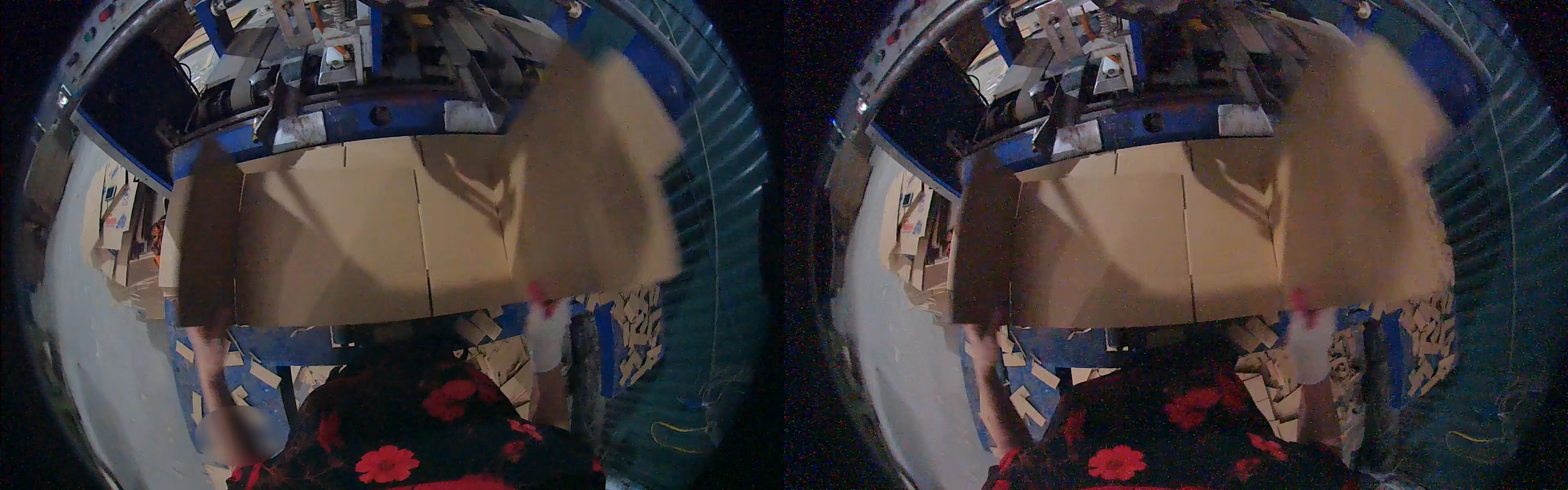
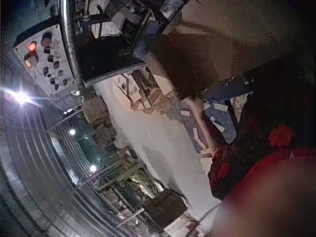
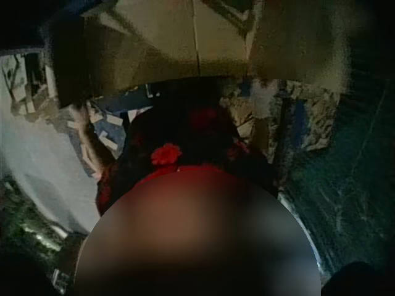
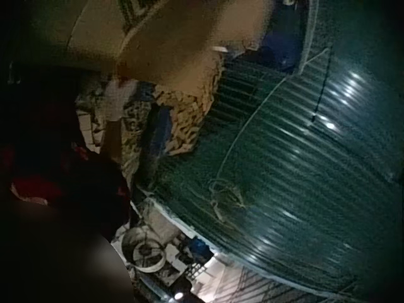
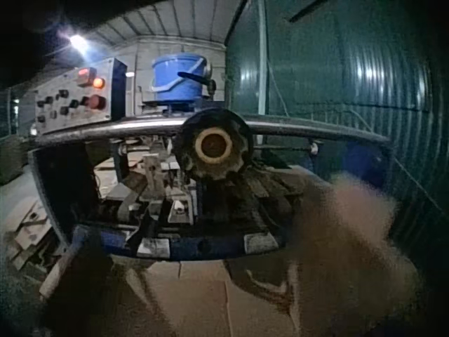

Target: The person repeatedly folds flat cardboard sheets into box shapes using a blue machine. They align the cardboard, fold the flaps, and press the edges to form the box structure. The process is repeated continuously throughout the clip.

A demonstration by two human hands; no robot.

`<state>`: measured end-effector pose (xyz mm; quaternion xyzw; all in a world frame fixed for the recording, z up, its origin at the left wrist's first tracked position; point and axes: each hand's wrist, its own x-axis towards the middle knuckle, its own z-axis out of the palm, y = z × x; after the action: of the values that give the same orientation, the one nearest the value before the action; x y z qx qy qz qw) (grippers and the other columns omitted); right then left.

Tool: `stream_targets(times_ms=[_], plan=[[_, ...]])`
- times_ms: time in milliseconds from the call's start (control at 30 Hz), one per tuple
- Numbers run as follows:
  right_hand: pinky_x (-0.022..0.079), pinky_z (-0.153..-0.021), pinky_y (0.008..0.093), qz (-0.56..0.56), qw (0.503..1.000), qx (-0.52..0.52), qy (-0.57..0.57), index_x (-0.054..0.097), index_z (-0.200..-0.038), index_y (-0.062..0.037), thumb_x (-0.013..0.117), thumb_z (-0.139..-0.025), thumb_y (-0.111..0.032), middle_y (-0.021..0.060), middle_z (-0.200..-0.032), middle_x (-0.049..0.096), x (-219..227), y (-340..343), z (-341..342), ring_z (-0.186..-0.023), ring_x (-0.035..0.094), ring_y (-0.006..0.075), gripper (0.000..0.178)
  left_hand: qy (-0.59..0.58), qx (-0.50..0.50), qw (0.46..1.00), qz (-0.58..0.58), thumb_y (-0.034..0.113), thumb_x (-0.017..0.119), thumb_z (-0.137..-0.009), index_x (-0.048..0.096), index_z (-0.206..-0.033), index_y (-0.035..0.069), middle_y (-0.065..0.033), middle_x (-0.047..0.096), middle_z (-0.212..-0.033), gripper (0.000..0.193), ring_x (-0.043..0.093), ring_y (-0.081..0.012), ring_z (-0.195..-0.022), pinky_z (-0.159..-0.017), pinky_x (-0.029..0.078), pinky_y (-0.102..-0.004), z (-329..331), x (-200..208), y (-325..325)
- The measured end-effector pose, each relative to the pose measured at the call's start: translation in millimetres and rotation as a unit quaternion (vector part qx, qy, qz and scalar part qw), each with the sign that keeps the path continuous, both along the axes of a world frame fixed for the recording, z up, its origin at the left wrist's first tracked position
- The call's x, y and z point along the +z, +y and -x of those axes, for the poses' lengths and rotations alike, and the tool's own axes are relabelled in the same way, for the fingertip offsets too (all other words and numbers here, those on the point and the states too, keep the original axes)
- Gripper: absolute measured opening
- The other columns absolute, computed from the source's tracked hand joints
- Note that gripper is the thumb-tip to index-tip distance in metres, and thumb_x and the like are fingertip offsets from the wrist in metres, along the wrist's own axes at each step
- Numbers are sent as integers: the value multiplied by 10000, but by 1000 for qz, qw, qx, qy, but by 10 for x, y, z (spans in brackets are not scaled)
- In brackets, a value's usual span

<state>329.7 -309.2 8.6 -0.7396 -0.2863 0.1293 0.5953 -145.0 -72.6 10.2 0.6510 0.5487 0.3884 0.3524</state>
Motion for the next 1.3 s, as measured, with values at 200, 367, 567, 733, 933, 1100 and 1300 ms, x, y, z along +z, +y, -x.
stream_targets(times_ms=[200,367,567,733,933,1100,1300], plan=[[336,-1043,491,184,719,250,-622,537,-1291,-216,612,-669,-5,151,-1299,473,-53,819,-103,-1199,460,379,662,150,-159,938,-268,-87,575,-714,485,-1355,84,-166,518,-1340,670,484,-358,-1249,-1033,401,-409,-1269,-300,302],[351,-1029,509,193,701,223,-650,542,-1285,-235,595,-696,-26,85,-1289,504,-174,1484,-576,-1195,481,319,627,198,-182,911,-312,36,661,-760,472,-1360,66,-156,480,-1385,630,433,-321,-1304,-1065,374,-393,-1763,-273,963],[368,-1025,484,132,732,232,-627,540,-1281,-242,533,-760,-21,75,-1252,553,-296,2292,-1022,-1149,526,290,566,218,-200,920,-257,11,507,-827,462,-1370,89,-163,430,-1419,550,372,-344,-1336,-1091,338,-431,-2109,-421,1713],[402,-980,490,220,679,201,-671,498,-1330,-244,568,-753,-46,97,-1262,553,-213,3312,-1422,-1173,521,321,613,367,-114,843,-377,102,506,-856,403,-1390,94,-160,527,-1230,544,501,-355,-1141,-942,437,-439,-2676,-437,2695],[474,-888,439,284,708,145,-630,543,-1275,-139,654,-719,-74,111,-1206,588,23,4156,-1726,-1088,568,327,571,318,-64,894,-310,85,487,-890,438,-1333,46,-198,542,-1209,448,543,-373,-1048,-822,489,-440,-3189,-296,3242],[452,-938,401,201,817,151,-519,511,-1300,-73,667,-774,-176,186,-1203,576,17,3110,-1720,-1109,545,356,558,267,-162,923,-224,104,589,-843,582,-1239,149,-143,604,-1192,398,596,-325,-1042,-885,477,-384,-1981,-424,2456],[275,-1079,500,364,815,23,-450,439,-1356,-95,709,-737,-404,206,-1365,439,-139,833,-1216,-1283,389,380,743,493,205,846,4,574,508,-887,504,-1292,-1,-240,542,-1245,703,517,-383,-1147,-974,385,-460,783,-503,1934]])
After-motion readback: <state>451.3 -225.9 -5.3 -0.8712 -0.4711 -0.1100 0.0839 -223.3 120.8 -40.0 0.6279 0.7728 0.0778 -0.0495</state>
